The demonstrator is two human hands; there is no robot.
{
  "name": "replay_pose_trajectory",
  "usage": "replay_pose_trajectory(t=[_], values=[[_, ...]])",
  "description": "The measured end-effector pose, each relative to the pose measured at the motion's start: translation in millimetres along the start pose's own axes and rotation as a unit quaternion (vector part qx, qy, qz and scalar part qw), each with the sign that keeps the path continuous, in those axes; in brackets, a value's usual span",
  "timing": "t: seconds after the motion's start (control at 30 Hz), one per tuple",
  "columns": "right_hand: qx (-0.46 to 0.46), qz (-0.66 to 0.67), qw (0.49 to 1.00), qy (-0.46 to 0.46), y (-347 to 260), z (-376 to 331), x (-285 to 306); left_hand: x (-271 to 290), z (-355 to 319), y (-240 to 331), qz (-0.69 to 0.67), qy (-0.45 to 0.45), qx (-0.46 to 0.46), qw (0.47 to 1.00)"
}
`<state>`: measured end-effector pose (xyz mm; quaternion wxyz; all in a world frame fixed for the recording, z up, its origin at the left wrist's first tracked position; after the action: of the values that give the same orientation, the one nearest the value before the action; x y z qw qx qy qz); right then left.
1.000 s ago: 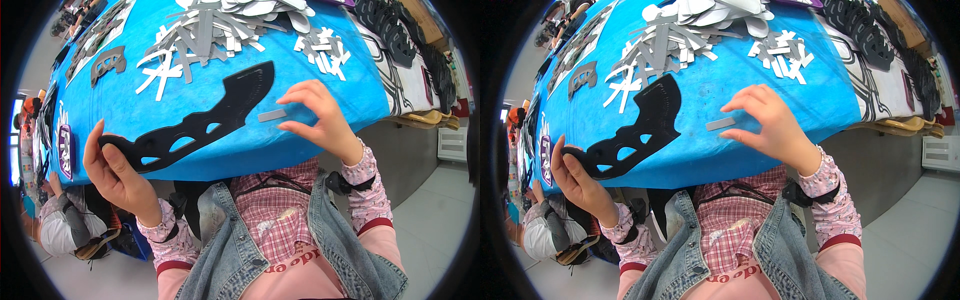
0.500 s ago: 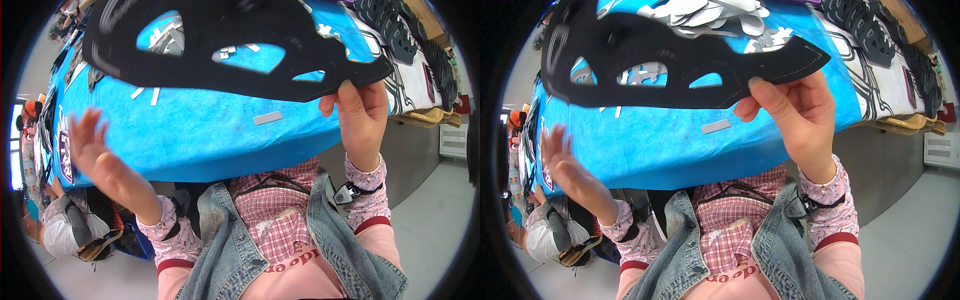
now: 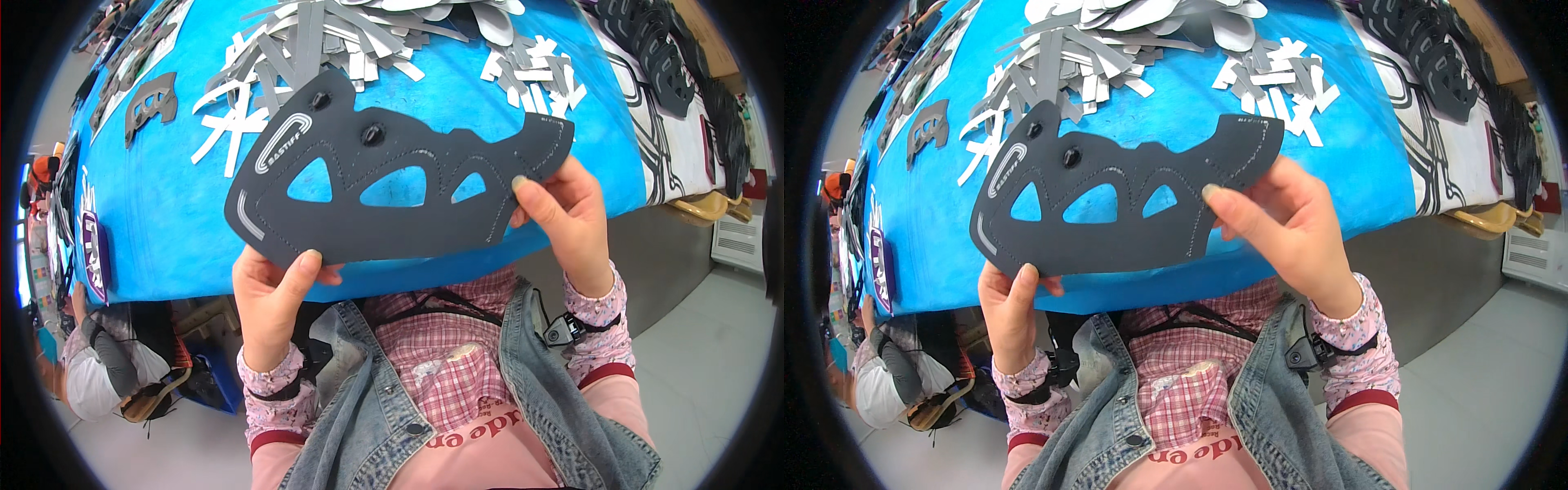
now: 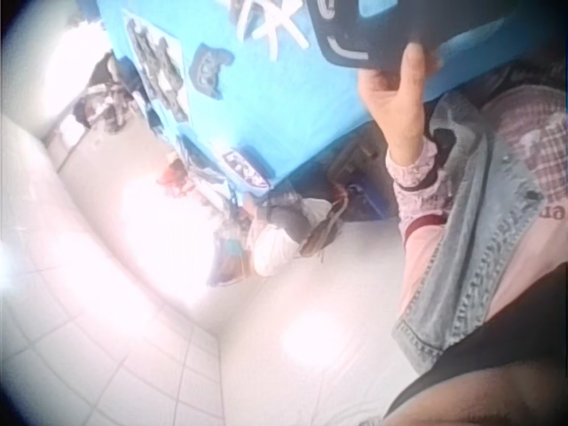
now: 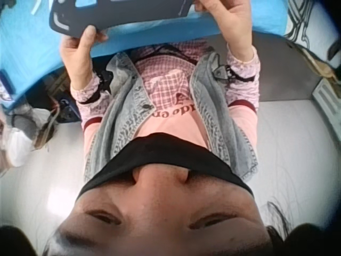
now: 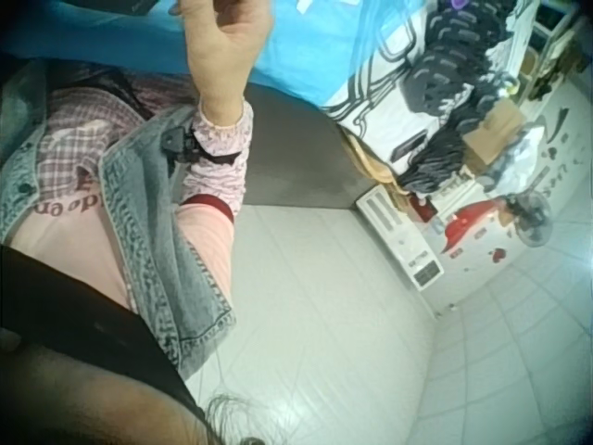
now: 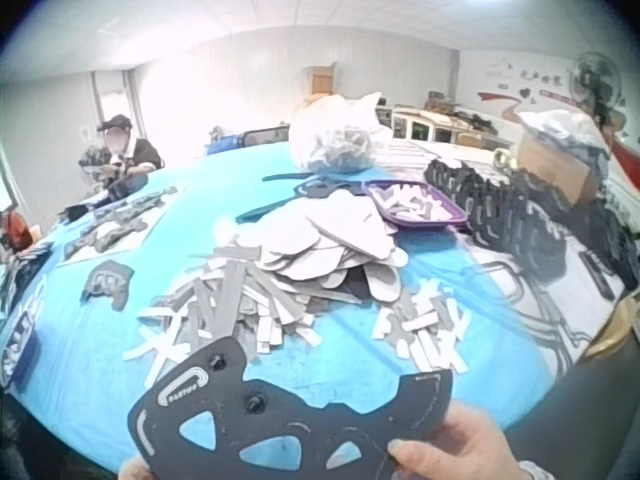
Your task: Manually aligning and stacking various pre-cut shoe components on a work table.
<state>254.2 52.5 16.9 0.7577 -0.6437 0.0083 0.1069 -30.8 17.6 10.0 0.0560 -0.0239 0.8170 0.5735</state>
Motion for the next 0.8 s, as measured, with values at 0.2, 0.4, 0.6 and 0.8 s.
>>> replay_pose_trajectory(t=[0.2,0.4,0.6,0.8], values=[[0.111,-0.231,0.963,-0.082,3,5,-1,4,-8,-4,0.093,0.094,0.008,0.991],[0.186,-0.340,0.915,-0.116,11,13,-2,5,-4,-6,0.245,0.129,-0.088,0.957],[0.143,-0.410,0.885,-0.170,4,10,-7,11,-3,-10,0.214,0.155,0.005,0.964],[0.150,-0.401,0.889,-0.163,10,12,-3,14,3,-15,0.259,0.142,-0.044,0.954]])
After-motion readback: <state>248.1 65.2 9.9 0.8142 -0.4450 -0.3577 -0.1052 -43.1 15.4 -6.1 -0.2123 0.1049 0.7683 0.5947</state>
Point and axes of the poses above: each hand's wrist, its own z-axis towards the middle knuckle, its own x-axis out of the back of the hand, y = z × x, the point moved 1 cm from there along z, towards the middle knuckle, and after that the axes turned 14 degrees about x, right-handed, at the moved point
